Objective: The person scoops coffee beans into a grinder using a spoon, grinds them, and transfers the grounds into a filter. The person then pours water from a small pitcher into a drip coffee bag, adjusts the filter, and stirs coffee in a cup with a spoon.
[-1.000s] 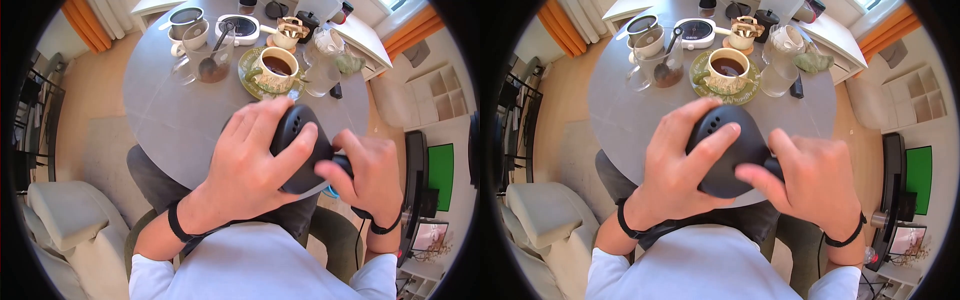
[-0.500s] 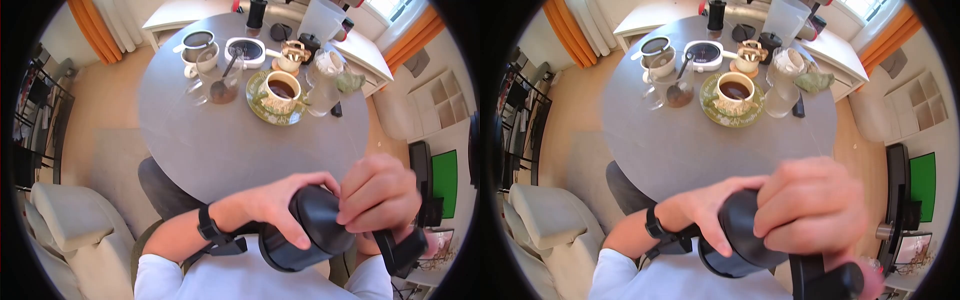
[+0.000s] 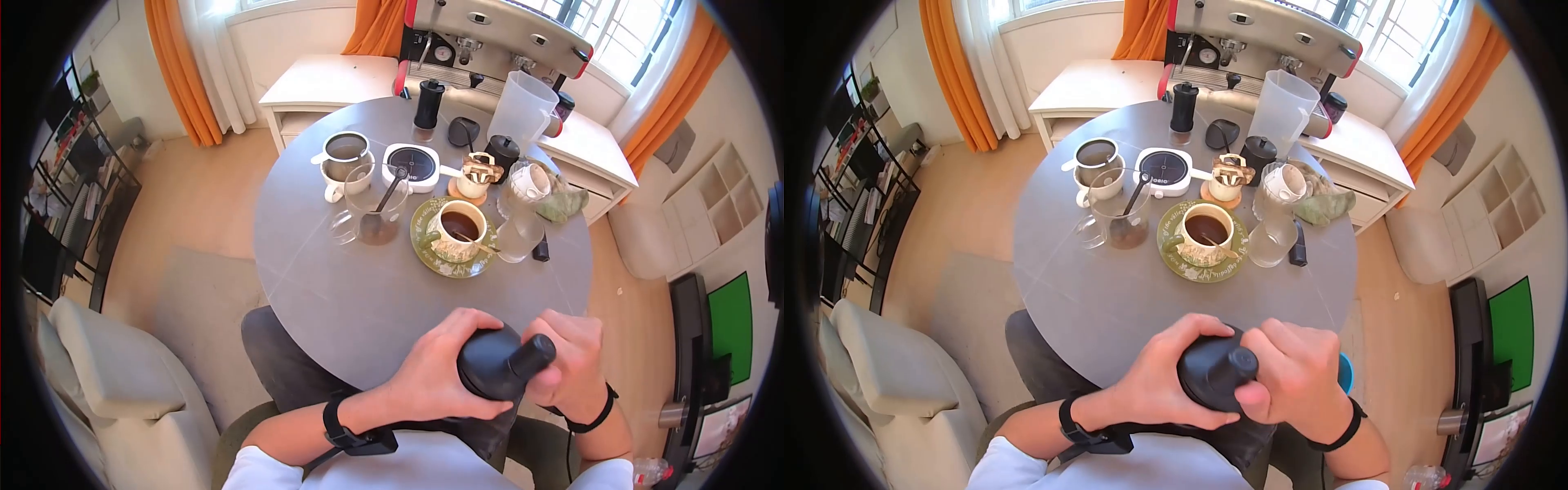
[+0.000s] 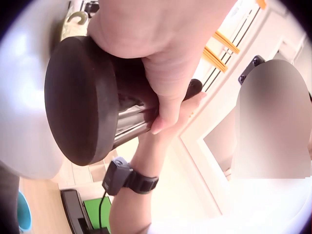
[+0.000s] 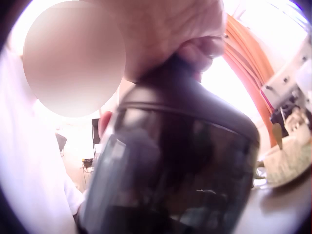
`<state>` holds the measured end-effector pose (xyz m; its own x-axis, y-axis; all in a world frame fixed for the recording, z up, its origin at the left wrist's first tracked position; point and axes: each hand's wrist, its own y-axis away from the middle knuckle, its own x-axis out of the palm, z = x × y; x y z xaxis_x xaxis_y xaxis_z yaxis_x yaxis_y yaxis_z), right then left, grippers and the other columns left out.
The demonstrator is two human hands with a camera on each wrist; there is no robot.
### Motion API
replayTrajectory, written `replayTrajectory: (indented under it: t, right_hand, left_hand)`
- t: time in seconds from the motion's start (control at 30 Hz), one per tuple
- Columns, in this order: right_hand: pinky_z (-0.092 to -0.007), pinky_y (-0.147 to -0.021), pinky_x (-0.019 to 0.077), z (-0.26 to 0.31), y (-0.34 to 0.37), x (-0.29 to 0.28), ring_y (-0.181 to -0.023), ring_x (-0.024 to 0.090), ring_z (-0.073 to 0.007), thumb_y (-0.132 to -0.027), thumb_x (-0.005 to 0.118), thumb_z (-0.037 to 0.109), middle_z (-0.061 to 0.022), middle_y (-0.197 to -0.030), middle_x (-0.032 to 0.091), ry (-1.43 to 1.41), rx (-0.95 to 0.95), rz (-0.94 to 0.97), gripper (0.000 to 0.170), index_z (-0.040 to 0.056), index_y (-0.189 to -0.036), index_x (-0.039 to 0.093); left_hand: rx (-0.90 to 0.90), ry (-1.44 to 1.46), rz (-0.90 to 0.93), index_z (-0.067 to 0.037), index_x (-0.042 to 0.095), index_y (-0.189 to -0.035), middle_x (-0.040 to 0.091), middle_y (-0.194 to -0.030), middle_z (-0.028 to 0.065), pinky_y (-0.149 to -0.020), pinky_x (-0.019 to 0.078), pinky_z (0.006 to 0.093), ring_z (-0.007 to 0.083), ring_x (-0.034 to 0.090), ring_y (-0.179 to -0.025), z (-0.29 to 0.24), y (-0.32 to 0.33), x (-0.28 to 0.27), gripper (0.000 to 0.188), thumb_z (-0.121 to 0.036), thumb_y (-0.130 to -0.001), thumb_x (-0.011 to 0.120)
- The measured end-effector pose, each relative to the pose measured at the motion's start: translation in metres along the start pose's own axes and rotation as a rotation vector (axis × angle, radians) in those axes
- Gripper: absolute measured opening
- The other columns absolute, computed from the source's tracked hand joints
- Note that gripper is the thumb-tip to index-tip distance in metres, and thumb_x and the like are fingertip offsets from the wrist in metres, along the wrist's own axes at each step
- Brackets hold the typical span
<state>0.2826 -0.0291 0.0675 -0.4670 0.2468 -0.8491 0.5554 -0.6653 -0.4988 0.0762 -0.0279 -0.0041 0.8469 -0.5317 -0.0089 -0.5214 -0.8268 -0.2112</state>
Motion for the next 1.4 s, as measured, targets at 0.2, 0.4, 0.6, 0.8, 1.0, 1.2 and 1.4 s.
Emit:
replayTrajectory:
  t: [0.2,0.4,0.6,0.8,1.0,1.2,1.4]
  right_hand:
    - [-0.0375,-0.040,0.0430,0.024,-0.018,0.031,-0.044,0.060,-0.0268,-0.102,0.063,0.053,-0.0065,-0.056,0.056,0.480,0.363,0.004,0.053,0.0114,-0.069,0.056]
    - [-0.0414,-0.049,0.0509,0.016,-0.023,0.037,-0.054,0.067,-0.0325,-0.105,0.060,0.049,-0.0096,-0.063,0.064,0.201,0.414,0.068,0.053,0.0059,-0.074,0.060]
    - [-0.0455,-0.089,0.0550,-0.013,-0.007,-0.002,-0.105,0.071,-0.0353,-0.106,0.058,0.044,-0.0182,-0.111,0.073,-0.765,0.371,0.016,0.048,0.0006,-0.125,0.068]
    - [-0.0398,-0.112,0.0478,0.023,-0.001,0.053,-0.131,0.064,-0.0302,-0.081,0.091,0.017,-0.0188,-0.131,0.070,-0.718,0.312,-0.089,0.081,0.0030,-0.149,0.049]
    - [-0.0421,-0.104,0.0539,0.000,0.007,0.080,-0.118,0.070,-0.0319,-0.095,0.078,0.007,-0.0180,-0.105,0.079,-1.130,0.583,-0.571,0.011,0.0005,-0.099,0.069]
    - [-0.0448,-0.100,0.0564,-0.009,0.008,0.073,-0.113,0.072,-0.0348,-0.096,0.078,0.007,-0.0198,-0.100,0.079,-1.173,0.474,-0.475,0.012,0.0002,-0.098,0.068]
    - [-0.0379,-0.101,0.0553,0.007,-0.006,0.069,-0.113,0.073,-0.0256,-0.093,0.079,0.004,-0.0217,-0.124,0.075,-1.218,0.554,-0.411,0.020,-0.0036,-0.110,0.071]
  left_hand:
    - [0.185,-0.529,-0.305,-0.001,0.059,-0.125,0.065,-0.125,0.0197,-0.095,0.0556,0.0439,0.0362,0.067,-0.113,0.005,-0.005,0.008,0.083,-0.029,-0.058,0.099]
    - [0.216,-0.651,-0.363,-0.005,0.059,-0.127,0.062,-0.124,0.0212,-0.091,0.0574,0.0455,0.0381,0.068,-0.110,0.011,0.002,-0.004,0.082,-0.029,-0.058,0.097]
    - [0.182,-0.287,-0.282,-0.004,0.042,-0.142,0.060,-0.129,0.0174,-0.098,0.0545,0.0403,0.0293,0.068,-0.115,0.021,0.015,-0.038,0.104,-0.029,-0.060,0.101]
    - [0.184,-0.283,-0.351,0.002,0.026,-0.155,0.044,-0.150,0.0216,-0.112,0.0466,0.0469,0.0335,0.054,-0.137,0.044,0.014,-0.013,0.128,-0.024,-0.059,0.105]
    - [0.317,-0.724,-0.313,0.003,0.015,-0.164,0.036,-0.157,0.0317,-0.117,0.0397,0.0546,0.0482,0.044,-0.143,0.021,0.021,0.014,0.130,-0.027,-0.070,0.100]
    - [0.103,-0.351,-0.169,-0.003,0.019,-0.165,0.051,-0.152,0.0203,-0.120,0.0398,0.0487,0.0365,0.052,-0.141,0.023,0.009,-0.020,0.135,-0.028,-0.062,0.103]
    - [0.113,-0.588,-0.194,-0.005,0.042,-0.152,0.059,-0.144,0.0154,-0.122,0.0352,0.0543,0.0348,0.059,-0.133,0.026,0.009,-0.025,0.119,-0.034,-0.054,0.102]
